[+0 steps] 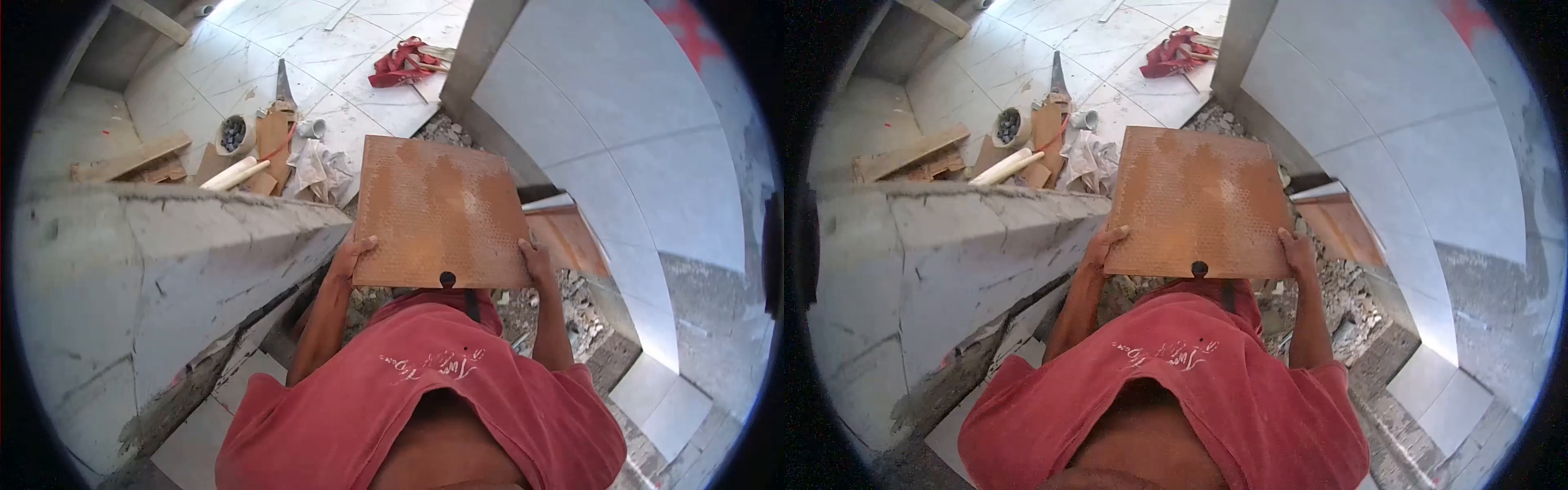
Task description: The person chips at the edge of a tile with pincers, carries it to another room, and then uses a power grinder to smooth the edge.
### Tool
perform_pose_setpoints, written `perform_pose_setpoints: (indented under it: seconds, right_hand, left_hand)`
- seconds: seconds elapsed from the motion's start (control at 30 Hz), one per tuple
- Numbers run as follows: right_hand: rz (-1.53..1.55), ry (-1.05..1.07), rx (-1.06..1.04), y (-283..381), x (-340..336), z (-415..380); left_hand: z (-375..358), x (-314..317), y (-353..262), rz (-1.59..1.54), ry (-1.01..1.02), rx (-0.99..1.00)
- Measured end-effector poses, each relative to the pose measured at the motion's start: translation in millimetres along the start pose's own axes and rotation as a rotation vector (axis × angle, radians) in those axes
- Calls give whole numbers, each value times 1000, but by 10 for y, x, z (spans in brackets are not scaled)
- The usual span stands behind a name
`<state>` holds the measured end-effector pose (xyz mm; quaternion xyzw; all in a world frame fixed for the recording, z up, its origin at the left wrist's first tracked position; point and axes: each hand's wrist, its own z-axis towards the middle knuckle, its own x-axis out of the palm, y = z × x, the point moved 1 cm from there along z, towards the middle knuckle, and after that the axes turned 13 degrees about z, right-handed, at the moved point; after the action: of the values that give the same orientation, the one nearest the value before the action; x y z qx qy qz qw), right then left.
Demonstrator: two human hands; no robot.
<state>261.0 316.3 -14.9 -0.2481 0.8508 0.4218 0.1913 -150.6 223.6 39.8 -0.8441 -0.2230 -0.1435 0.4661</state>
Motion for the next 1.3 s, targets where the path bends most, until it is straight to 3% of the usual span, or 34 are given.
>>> perform_pose_setpoints:
  seconds: [0.07, 0.13, 0.2, 0.27, 0.33, 0.5, 0.67, 0.77, 0.9, 1.0, 1.1, 1.23, 1.3]
  right_hand:
    - [151, 45, -104, 454, 103, 409]
    - [34, 106, -175, 984, 161, 968]
    - [-82, 186, -176, 1248, 227, 1114]
    - [-116, 215, -191, 1855, 251, 1517]
    - [-89, 261, -226, 2420, 250, 1653]
    - [-78, 356, -361, 3555, 501, 2083]
    - [31, 506, -377, 4970, 978, 2514]
    - [-114, 392, -452, 5257, 1203, 2791]
    - [-134, 359, -298, 5973, 1318, 2936]
    - [-74, 226, -348, 6146, 1250, 3100]
    - [77, 121, -193, 6422, 1039, 3028]
    - [226, 5, -138, 6717, 860, 3096]
    - [239, -79, -122, 6750, 779, 3178]
  left_hand:
    - [232, -70, -123, -14, -50, 73]
    - [601, -102, -426, -35, -101, 163]
    - [595, -110, -685, -113, -178, 7]
    - [703, -95, -1015, -88, -259, 46]
    - [720, -127, -1189, -87, -313, 240]
    - [721, -134, -1847, -152, -463, 335]
    - [1279, -555, -2634, -227, -569, 399]
    - [1586, -757, -2969, -236, -541, 437]
    - [2053, -1136, -3713, -259, -394, 361]
    - [2460, -1417, -4436, -104, -350, 368]
    - [2818, -1292, -5077, -66, -219, 276]
    - [3543, -1248, -5835, 87, 20, 360]
    - [3830, -1103, -6106, 85, 12, 294]
